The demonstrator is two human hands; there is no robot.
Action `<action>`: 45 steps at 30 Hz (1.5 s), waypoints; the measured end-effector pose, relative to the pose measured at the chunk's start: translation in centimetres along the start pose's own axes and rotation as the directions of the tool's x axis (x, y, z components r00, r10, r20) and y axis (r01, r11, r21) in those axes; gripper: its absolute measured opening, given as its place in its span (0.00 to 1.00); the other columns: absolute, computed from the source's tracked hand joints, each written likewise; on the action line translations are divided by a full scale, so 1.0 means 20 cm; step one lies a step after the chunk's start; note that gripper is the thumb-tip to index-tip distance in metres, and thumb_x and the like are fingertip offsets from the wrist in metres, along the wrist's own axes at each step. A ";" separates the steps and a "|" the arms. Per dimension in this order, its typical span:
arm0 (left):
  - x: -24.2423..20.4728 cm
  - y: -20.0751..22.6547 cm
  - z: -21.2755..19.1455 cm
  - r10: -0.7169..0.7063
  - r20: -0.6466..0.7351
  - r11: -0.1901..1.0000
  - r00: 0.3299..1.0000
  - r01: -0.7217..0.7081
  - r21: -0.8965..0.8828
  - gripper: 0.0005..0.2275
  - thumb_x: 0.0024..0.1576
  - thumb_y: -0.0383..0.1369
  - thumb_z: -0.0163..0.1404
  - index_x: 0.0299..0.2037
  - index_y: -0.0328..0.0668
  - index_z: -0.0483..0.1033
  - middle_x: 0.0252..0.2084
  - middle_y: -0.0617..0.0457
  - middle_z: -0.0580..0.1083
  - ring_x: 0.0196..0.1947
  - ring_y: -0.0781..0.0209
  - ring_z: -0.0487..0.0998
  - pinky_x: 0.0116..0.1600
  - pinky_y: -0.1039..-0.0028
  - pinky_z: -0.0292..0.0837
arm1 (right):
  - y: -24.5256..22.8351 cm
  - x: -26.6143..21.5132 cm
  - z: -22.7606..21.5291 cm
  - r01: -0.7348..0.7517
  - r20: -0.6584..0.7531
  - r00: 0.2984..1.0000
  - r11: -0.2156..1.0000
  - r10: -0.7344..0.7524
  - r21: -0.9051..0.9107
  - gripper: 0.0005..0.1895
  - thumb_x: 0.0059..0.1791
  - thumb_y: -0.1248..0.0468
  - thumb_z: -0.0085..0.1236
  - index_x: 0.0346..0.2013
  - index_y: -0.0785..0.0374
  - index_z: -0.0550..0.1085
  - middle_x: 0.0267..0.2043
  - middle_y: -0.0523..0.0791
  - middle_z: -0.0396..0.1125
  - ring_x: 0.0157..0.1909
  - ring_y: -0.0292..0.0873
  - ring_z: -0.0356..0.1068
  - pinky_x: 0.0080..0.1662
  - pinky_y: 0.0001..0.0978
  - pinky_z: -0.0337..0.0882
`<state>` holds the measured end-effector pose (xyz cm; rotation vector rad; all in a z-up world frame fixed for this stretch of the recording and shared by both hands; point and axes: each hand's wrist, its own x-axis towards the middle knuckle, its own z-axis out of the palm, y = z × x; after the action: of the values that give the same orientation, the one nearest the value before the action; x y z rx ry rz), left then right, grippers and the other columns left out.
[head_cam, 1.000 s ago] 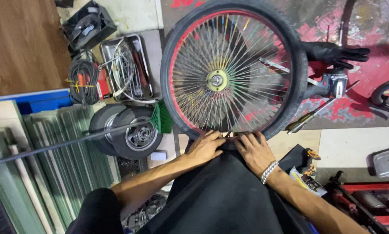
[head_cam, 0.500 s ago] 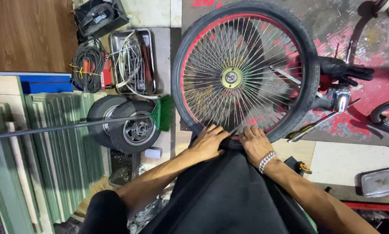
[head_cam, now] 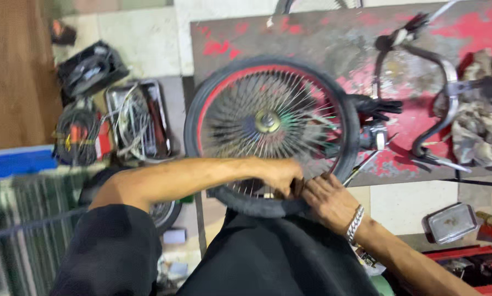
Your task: The person uses two metal levers to pry the tire off the rim of a bicycle wheel on a workbench. They then pull the inner tube out from under the tire by hand and eventually separate the tire completely from the rim.
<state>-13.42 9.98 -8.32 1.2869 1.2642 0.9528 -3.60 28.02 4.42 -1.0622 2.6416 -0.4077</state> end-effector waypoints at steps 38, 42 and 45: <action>-0.16 0.29 0.03 -0.245 -0.190 0.964 0.951 0.219 -0.149 0.11 0.45 0.37 0.61 0.28 0.35 0.80 0.24 0.48 0.79 0.26 0.59 0.82 0.35 0.71 0.77 | -0.06 -0.13 -0.09 -0.216 0.023 0.971 0.833 0.238 0.509 0.28 0.33 0.65 0.66 0.48 0.64 0.75 0.54 0.50 0.68 0.58 0.53 0.66 0.58 0.47 0.64; -0.31 0.23 -0.03 -0.340 -0.386 0.927 0.858 0.236 -0.292 0.08 0.50 0.34 0.57 0.32 0.38 0.82 0.26 0.50 0.78 0.27 0.57 0.79 0.34 0.69 0.75 | -0.03 -0.11 -0.03 -0.233 0.167 0.970 0.881 0.179 0.413 0.30 0.31 0.64 0.69 0.48 0.64 0.75 0.54 0.50 0.67 0.57 0.54 0.64 0.60 0.50 0.59; -0.38 0.20 -0.11 -0.336 -0.477 0.939 0.812 0.246 -0.241 0.07 0.52 0.34 0.56 0.34 0.40 0.82 0.30 0.51 0.79 0.31 0.59 0.82 0.37 0.69 0.77 | 0.03 -0.14 0.01 -0.285 0.250 0.949 0.870 0.195 0.403 0.30 0.34 0.63 0.69 0.50 0.65 0.74 0.52 0.50 0.66 0.58 0.54 0.63 0.59 0.48 0.60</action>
<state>-16.00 3.23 -3.18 0.6859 1.6928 1.1905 -1.95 30.44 4.42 -0.5874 2.3053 -0.7482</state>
